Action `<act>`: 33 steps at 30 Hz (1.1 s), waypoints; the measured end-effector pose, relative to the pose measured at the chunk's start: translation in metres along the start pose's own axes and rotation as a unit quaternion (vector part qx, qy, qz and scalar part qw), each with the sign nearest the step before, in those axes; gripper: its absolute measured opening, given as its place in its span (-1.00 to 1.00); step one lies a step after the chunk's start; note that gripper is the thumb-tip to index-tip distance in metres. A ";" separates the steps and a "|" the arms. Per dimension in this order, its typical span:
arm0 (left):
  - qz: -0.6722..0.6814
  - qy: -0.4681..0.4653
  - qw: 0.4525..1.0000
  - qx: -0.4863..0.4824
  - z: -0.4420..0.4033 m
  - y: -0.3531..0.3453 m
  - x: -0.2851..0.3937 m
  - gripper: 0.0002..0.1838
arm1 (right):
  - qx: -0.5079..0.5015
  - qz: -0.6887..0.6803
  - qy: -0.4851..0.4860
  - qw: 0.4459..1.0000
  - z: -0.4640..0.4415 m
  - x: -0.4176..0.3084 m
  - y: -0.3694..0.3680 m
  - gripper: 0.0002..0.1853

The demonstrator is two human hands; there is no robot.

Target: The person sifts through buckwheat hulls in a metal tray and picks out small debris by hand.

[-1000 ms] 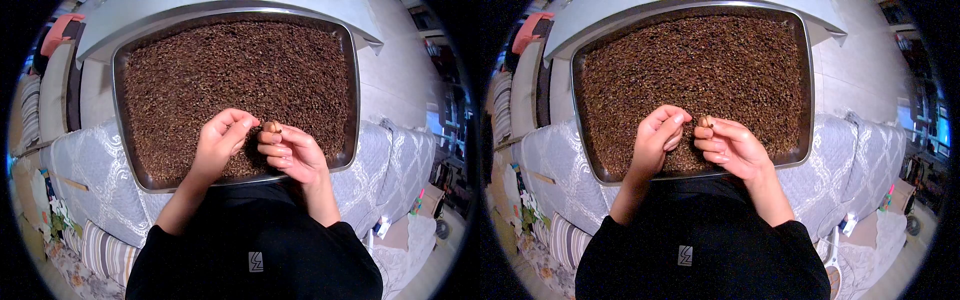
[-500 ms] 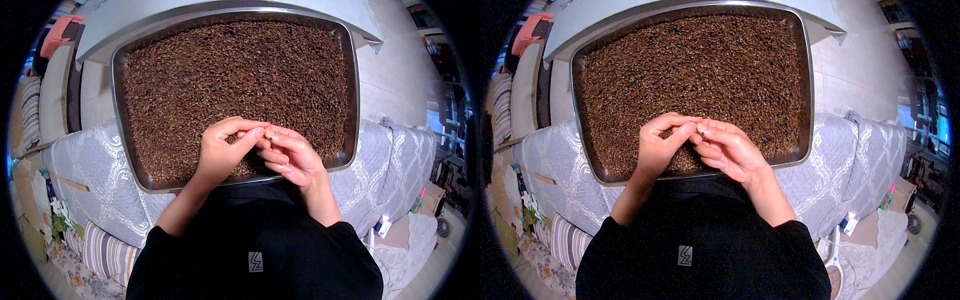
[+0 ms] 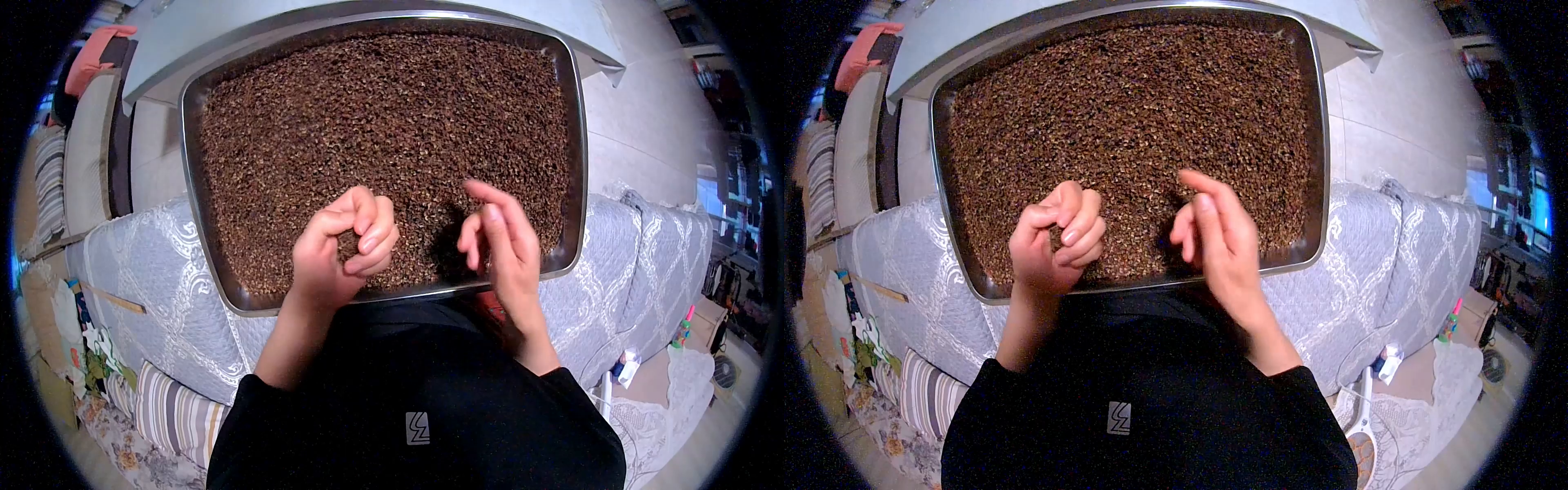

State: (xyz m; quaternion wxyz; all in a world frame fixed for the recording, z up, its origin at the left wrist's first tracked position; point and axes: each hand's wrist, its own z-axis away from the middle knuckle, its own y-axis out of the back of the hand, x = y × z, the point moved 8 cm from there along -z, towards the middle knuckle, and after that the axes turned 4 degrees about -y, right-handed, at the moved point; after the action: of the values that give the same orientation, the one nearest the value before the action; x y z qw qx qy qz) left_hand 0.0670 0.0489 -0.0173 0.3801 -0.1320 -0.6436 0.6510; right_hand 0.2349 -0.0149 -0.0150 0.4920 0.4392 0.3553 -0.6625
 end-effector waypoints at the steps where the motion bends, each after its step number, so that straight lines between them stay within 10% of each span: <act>1: -0.006 -0.008 1.000 -0.009 0.001 0.000 0.003 -0.85 | 0.040 0.076 0.066 0.994 0.001 -0.009 0.010 -0.62; 4: -0.052 -0.035 0.998 -0.009 0.005 0.003 0.011 -0.88 | 0.156 0.368 0.290 0.869 0.006 -0.049 0.021 -0.62; 20: 0.046 -0.063 0.997 0.022 0.006 0.009 0.010 -0.45 | 0.075 0.453 0.329 0.825 -0.023 -0.026 -0.041 -0.83; 24: 0.049 -0.055 0.996 0.042 0.008 0.014 0.008 -0.50 | 0.092 0.347 0.302 0.883 -0.028 -0.026 -0.013 -0.87; 27: -0.009 -0.040 0.995 0.089 0.009 0.019 0.004 -0.59 | 0.048 0.112 0.066 0.990 -0.037 -0.001 0.013 -0.89; 33: -0.232 -0.003 0.970 0.078 0.003 0.015 -0.011 -0.72 | -0.098 -0.190 -0.080 0.974 -0.028 0.006 -0.002 -0.82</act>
State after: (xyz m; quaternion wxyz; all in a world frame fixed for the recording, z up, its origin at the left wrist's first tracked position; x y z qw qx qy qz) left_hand 0.0680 0.0407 -0.0342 0.5282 0.0529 -0.6050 0.5935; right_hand 0.2389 0.0088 -0.0307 0.4243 0.2587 0.4546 -0.7392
